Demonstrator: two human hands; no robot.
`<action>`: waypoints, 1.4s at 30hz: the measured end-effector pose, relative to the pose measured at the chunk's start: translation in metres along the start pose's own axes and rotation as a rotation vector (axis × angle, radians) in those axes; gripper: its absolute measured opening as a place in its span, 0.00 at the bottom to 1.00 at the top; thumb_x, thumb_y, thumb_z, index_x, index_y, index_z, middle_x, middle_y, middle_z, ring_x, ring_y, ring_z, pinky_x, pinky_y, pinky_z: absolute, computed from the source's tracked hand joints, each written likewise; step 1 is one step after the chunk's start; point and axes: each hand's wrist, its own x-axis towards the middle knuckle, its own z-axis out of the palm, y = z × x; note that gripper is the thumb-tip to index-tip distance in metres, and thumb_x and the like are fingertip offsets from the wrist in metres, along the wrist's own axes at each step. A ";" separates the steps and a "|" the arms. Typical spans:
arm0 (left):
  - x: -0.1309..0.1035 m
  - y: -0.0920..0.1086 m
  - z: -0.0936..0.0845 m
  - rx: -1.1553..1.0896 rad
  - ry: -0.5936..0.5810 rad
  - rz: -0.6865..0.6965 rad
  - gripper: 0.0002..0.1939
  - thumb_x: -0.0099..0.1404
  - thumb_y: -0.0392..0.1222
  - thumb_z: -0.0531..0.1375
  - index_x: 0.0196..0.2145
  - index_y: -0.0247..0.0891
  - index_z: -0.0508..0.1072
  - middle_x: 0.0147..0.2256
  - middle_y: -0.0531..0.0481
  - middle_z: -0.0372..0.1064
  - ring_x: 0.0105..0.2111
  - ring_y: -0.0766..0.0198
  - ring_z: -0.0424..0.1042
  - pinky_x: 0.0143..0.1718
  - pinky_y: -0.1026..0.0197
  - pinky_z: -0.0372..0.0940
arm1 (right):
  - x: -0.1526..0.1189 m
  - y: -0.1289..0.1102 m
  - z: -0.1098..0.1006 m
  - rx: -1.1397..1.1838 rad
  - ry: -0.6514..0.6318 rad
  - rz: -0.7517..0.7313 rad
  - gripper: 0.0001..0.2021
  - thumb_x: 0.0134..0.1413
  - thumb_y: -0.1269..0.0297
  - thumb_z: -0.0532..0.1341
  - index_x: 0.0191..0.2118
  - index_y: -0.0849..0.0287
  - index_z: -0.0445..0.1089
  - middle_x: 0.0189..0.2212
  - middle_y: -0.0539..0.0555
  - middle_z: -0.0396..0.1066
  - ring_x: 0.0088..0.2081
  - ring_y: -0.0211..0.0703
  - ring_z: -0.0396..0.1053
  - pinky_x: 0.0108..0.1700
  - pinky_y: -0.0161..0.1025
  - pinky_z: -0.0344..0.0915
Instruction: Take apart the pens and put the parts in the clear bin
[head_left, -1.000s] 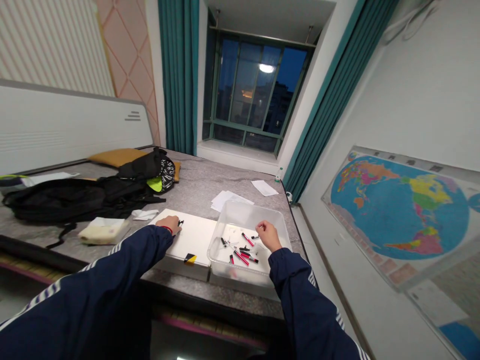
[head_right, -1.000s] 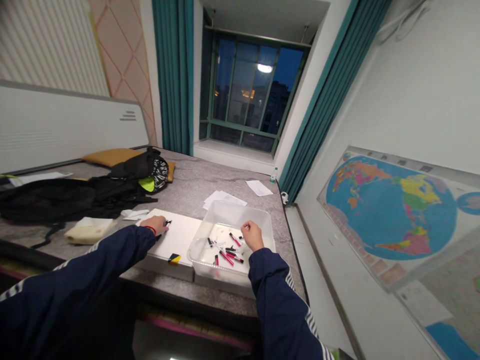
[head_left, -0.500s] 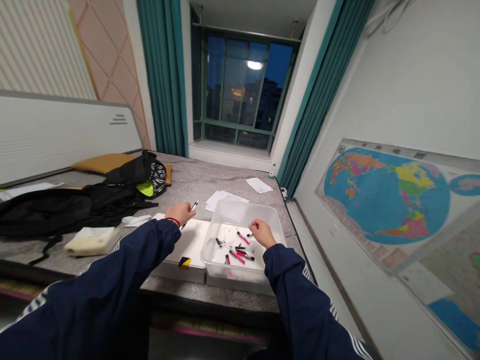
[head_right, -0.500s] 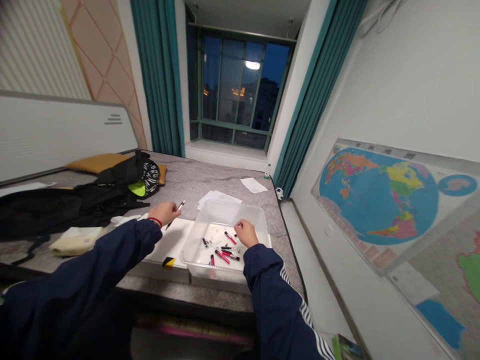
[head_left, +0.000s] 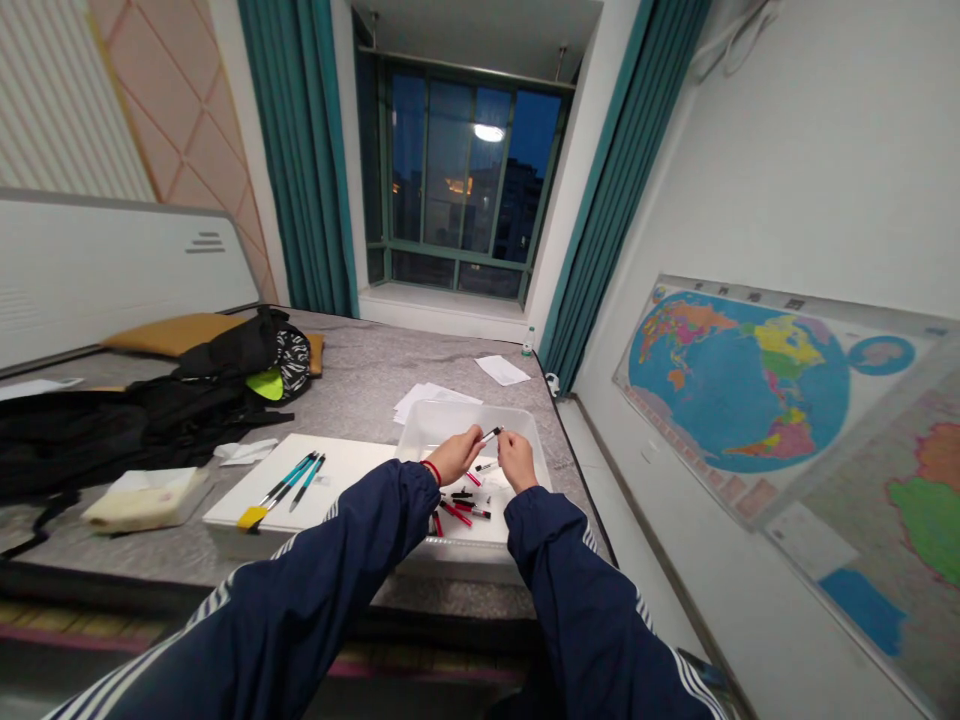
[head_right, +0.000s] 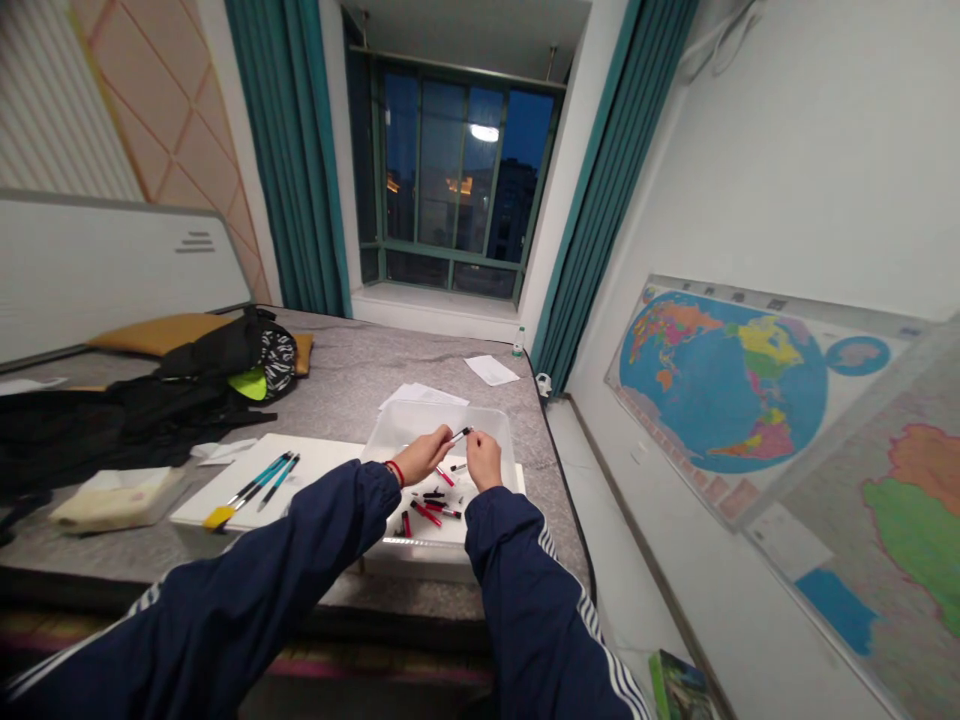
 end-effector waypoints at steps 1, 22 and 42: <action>-0.002 -0.004 0.002 -0.005 0.013 -0.016 0.12 0.72 0.48 0.45 0.41 0.40 0.63 0.29 0.48 0.68 0.28 0.60 0.69 0.33 0.60 0.60 | 0.000 0.000 0.001 0.010 -0.005 0.019 0.22 0.61 0.52 0.44 0.23 0.57 0.64 0.17 0.50 0.64 0.25 0.41 0.63 0.29 0.34 0.56; 0.000 -0.046 0.000 0.213 -0.231 -0.137 0.18 0.69 0.54 0.48 0.40 0.42 0.72 0.28 0.50 0.73 0.29 0.61 0.71 0.33 0.64 0.58 | -0.029 -0.018 0.028 -0.392 -0.389 0.074 0.13 0.58 0.60 0.55 0.34 0.61 0.75 0.36 0.63 0.77 0.39 0.50 0.73 0.38 0.38 0.61; 0.005 -0.034 -0.005 0.120 -0.277 -0.156 0.16 0.67 0.49 0.48 0.38 0.39 0.72 0.28 0.50 0.72 0.30 0.61 0.69 0.34 0.62 0.59 | -0.014 0.000 0.019 -0.343 -0.175 0.243 0.28 0.69 0.52 0.43 0.43 0.66 0.75 0.41 0.69 0.76 0.45 0.53 0.73 0.45 0.40 0.61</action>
